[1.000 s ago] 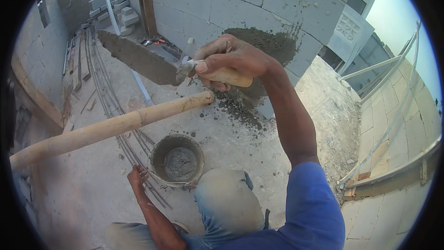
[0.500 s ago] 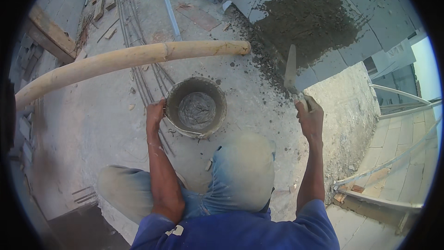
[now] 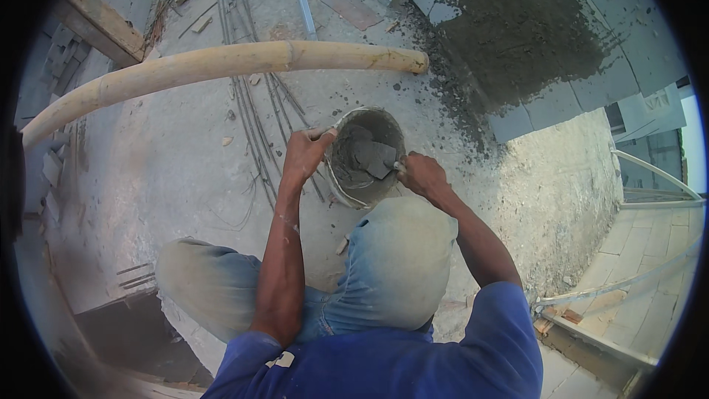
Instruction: The person pours water from a plastic bottle into a bucket of cement, mixes the mortar using a trowel, and applies the mixture onto a cinder block wall with the trowel.
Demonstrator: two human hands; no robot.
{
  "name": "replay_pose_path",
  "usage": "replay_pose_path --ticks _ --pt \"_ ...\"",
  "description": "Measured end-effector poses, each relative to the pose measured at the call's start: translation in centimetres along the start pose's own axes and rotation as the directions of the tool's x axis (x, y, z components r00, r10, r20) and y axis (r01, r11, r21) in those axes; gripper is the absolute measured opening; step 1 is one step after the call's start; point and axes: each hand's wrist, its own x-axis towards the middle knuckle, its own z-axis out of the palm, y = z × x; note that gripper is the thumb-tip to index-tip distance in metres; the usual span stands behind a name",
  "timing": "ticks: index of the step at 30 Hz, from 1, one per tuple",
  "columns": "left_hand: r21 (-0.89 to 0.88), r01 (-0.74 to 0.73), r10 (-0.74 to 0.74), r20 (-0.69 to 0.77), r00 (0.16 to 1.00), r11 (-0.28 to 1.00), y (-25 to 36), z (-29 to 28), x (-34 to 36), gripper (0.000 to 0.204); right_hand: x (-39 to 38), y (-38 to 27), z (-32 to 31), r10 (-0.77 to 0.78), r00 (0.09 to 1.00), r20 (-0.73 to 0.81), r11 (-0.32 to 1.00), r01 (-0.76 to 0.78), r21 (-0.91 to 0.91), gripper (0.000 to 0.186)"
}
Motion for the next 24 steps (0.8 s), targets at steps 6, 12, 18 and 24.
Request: replay_pose_path --ticks 6,12,18,24 --pt "-0.072 0.118 -0.122 -0.057 0.991 0.990 -2.5 -2.7 2.7 0.043 -1.5 0.5 -0.8 0.091 0.989 -0.120 0.928 -0.040 0.371 0.037" --pt "-0.091 0.240 -0.254 -0.214 0.943 0.967 -10.6 -7.1 4.3 0.049 1.7 -7.4 -19.1 -0.253 0.919 -0.301 0.966 0.254 -0.038 0.037" --pt "-0.529 0.189 -0.418 -0.355 0.836 0.827 -11.7 -9.3 4.3 0.044 1.4 -11.1 -34.8 -0.501 0.691 -0.521 0.721 0.666 0.190 0.033" --pt "-0.575 0.065 -0.431 -0.528 0.732 0.816 -12.7 -11.6 3.7 0.041 5.2 -1.3 -36.5 -0.291 0.937 -0.193 0.320 0.286 0.903 0.035"
